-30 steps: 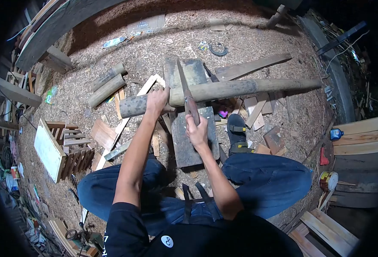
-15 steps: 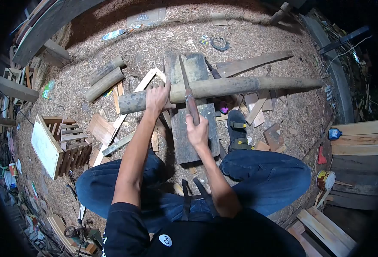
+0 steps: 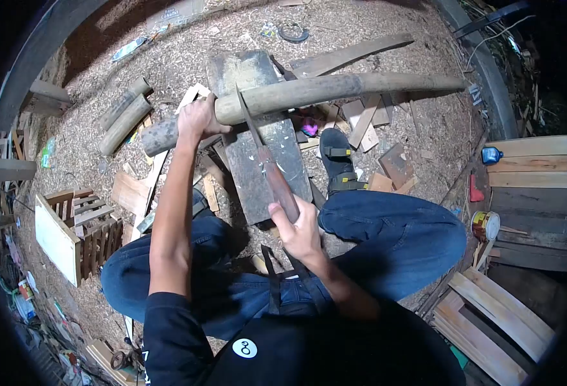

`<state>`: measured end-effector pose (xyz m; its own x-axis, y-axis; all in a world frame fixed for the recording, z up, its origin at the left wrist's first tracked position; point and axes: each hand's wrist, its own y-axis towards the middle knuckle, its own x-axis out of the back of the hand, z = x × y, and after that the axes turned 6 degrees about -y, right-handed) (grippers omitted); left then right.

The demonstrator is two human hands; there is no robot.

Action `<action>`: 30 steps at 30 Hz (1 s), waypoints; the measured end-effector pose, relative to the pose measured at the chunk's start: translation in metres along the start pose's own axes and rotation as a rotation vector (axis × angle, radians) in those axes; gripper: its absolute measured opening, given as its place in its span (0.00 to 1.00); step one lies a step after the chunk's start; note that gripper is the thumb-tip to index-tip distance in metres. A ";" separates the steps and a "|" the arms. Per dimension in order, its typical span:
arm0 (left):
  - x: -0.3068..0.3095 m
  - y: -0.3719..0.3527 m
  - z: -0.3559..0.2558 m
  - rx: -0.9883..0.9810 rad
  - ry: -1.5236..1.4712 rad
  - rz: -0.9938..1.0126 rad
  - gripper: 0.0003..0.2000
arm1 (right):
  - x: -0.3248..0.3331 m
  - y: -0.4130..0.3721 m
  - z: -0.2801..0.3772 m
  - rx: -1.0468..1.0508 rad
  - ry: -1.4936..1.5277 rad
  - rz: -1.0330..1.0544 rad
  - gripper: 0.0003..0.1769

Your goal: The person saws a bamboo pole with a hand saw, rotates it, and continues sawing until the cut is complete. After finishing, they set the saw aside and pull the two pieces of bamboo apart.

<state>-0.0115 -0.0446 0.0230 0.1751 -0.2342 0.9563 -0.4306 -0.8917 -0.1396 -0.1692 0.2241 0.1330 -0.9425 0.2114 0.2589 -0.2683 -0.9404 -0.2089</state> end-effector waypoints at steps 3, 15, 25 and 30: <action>-0.008 -0.008 -0.002 0.021 0.020 -0.027 0.42 | -0.002 -0.005 0.023 0.030 -0.040 -0.005 0.14; -0.022 -0.016 0.002 -0.027 0.040 -0.218 0.45 | -0.040 -0.014 -0.040 0.052 0.051 -0.041 0.16; -0.046 0.013 0.028 0.069 0.034 -0.065 0.48 | -0.013 -0.024 0.002 0.502 -0.199 0.046 0.15; -0.031 -0.013 0.004 -0.034 0.059 -0.261 0.52 | -0.039 0.038 -0.043 0.199 0.095 -0.018 0.20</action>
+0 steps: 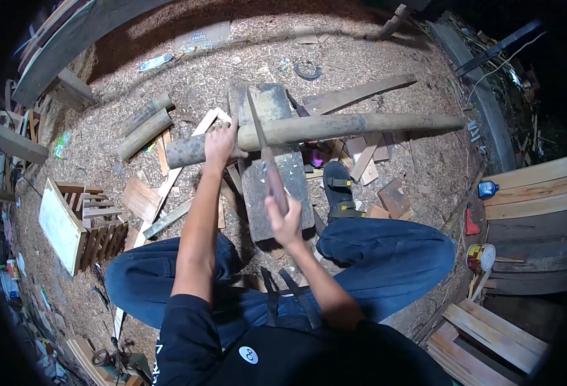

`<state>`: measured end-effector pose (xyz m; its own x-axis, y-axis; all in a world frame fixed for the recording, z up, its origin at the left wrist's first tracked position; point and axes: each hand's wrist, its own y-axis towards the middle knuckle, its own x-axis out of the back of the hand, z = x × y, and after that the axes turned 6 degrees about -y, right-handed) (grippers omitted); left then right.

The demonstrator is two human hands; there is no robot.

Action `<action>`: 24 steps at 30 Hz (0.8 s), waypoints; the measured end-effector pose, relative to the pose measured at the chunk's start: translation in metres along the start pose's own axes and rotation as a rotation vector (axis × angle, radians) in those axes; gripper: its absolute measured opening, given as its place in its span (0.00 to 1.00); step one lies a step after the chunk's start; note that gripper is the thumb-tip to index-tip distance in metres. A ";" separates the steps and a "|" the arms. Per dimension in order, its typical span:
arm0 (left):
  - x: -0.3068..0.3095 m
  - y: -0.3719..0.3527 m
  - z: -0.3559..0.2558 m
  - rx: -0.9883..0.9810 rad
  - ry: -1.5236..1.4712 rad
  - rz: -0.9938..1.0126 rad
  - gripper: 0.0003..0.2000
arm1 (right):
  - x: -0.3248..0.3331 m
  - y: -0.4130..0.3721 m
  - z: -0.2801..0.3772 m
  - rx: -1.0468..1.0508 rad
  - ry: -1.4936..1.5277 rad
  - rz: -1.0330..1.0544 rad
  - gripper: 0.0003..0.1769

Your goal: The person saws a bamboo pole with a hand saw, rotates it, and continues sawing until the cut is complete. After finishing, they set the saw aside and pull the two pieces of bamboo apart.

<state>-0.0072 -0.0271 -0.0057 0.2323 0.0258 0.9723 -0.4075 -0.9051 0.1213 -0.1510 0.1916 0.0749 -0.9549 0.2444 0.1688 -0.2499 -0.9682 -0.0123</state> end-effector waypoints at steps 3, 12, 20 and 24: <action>0.003 -0.003 -0.008 0.045 0.027 -0.006 0.54 | -0.008 0.039 -0.030 -0.114 0.173 -0.007 0.18; 0.004 -0.004 -0.009 0.051 0.024 0.050 0.52 | -0.022 0.074 -0.032 -0.257 0.354 0.001 0.16; 0.004 -0.005 -0.002 -0.076 0.056 0.000 0.46 | -0.033 0.075 -0.018 -0.149 -0.050 -0.054 0.18; 0.009 -0.006 -0.007 -0.043 -0.002 0.025 0.45 | -0.025 0.059 -0.050 -0.123 0.017 -0.001 0.18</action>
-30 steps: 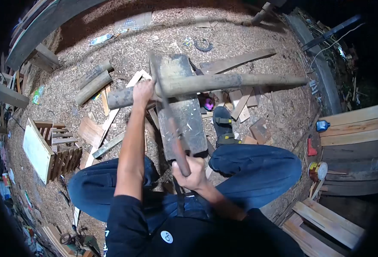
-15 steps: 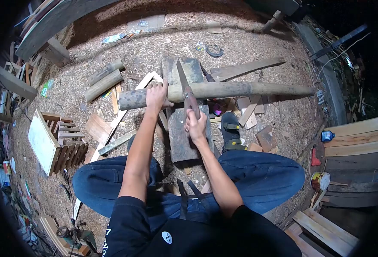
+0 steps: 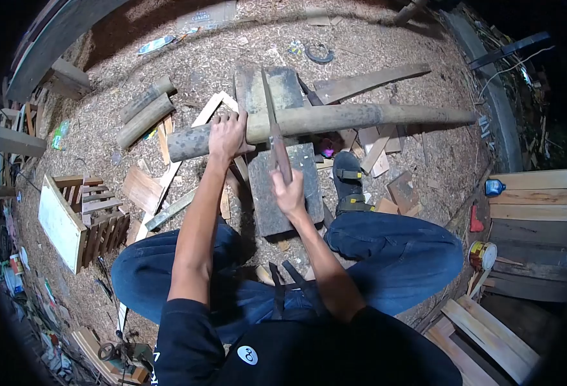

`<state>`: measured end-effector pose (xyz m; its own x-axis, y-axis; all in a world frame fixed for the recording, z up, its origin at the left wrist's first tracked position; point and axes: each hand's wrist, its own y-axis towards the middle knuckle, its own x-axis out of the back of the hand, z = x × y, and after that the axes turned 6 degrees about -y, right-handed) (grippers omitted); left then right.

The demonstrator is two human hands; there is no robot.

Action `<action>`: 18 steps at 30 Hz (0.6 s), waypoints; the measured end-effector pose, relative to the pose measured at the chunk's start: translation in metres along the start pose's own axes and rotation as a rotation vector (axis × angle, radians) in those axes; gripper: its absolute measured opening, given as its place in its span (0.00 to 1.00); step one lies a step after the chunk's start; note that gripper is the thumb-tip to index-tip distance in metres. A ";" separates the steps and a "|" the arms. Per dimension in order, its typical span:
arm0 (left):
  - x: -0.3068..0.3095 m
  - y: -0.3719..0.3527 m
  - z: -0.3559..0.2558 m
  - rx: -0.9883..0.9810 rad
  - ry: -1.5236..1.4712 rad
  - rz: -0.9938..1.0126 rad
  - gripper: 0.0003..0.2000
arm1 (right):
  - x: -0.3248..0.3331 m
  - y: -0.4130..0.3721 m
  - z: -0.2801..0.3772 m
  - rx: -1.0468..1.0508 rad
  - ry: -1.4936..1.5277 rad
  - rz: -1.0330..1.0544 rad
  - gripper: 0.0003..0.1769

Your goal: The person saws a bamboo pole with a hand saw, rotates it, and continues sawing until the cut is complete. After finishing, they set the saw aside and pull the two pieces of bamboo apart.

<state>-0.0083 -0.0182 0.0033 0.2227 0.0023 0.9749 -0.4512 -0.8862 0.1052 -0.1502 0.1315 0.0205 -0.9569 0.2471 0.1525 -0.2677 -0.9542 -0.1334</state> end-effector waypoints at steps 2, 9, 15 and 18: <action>-0.001 -0.001 -0.001 0.003 0.022 -0.004 0.45 | 0.003 -0.006 -0.014 -0.004 0.035 0.025 0.18; 0.001 0.007 0.003 0.029 -0.015 0.081 0.45 | 0.008 0.010 0.030 -0.032 -0.107 0.036 0.20; 0.017 0.023 -0.004 0.107 -0.090 0.359 0.41 | 0.041 -0.110 0.014 -0.119 -0.137 0.002 0.17; 0.012 0.011 0.004 0.049 0.013 0.200 0.40 | 0.057 -0.130 0.060 -0.192 -0.081 0.049 0.15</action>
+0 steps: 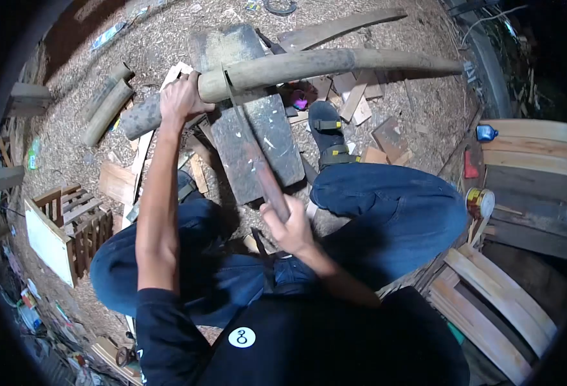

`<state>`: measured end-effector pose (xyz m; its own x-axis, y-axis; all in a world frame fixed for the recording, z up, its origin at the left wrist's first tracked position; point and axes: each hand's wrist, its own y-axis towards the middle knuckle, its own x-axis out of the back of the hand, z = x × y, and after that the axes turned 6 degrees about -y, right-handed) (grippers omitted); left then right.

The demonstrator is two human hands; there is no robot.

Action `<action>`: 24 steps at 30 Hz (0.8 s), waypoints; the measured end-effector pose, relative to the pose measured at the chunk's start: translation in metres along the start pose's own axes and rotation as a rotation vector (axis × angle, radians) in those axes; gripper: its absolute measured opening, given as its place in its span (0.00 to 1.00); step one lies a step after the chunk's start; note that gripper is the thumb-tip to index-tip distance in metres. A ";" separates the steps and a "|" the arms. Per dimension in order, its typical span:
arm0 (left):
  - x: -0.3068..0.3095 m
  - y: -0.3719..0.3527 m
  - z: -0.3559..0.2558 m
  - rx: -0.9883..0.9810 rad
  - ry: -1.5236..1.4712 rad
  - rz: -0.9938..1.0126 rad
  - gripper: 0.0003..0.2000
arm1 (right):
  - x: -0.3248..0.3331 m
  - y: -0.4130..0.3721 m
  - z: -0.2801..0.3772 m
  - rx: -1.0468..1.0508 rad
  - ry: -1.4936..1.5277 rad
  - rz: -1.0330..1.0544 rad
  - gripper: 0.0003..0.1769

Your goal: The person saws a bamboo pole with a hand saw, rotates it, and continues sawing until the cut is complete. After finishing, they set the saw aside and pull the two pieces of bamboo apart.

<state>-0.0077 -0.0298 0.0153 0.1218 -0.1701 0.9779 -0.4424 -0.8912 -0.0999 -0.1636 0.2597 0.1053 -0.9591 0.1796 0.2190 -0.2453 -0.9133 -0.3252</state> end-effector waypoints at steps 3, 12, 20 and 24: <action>-0.008 0.005 0.003 -0.073 -0.012 -0.176 0.40 | 0.018 0.005 0.035 0.123 -0.035 -0.009 0.17; -0.008 -0.020 -0.010 -0.088 0.025 -0.271 0.42 | 0.022 -0.010 0.044 0.165 -0.078 -0.086 0.15; -0.008 -0.002 -0.001 -0.012 0.002 -0.160 0.45 | 0.002 0.002 -0.005 0.148 -0.061 -0.053 0.15; 0.006 -0.004 -0.009 0.043 -0.033 -0.048 0.46 | 0.020 0.005 0.073 0.148 -0.079 -0.056 0.16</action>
<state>-0.0129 -0.0237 0.0235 0.1714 -0.1399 0.9752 -0.3969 -0.9158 -0.0616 -0.1733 0.2325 0.1749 -0.9290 0.2073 0.3065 -0.2684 -0.9478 -0.1724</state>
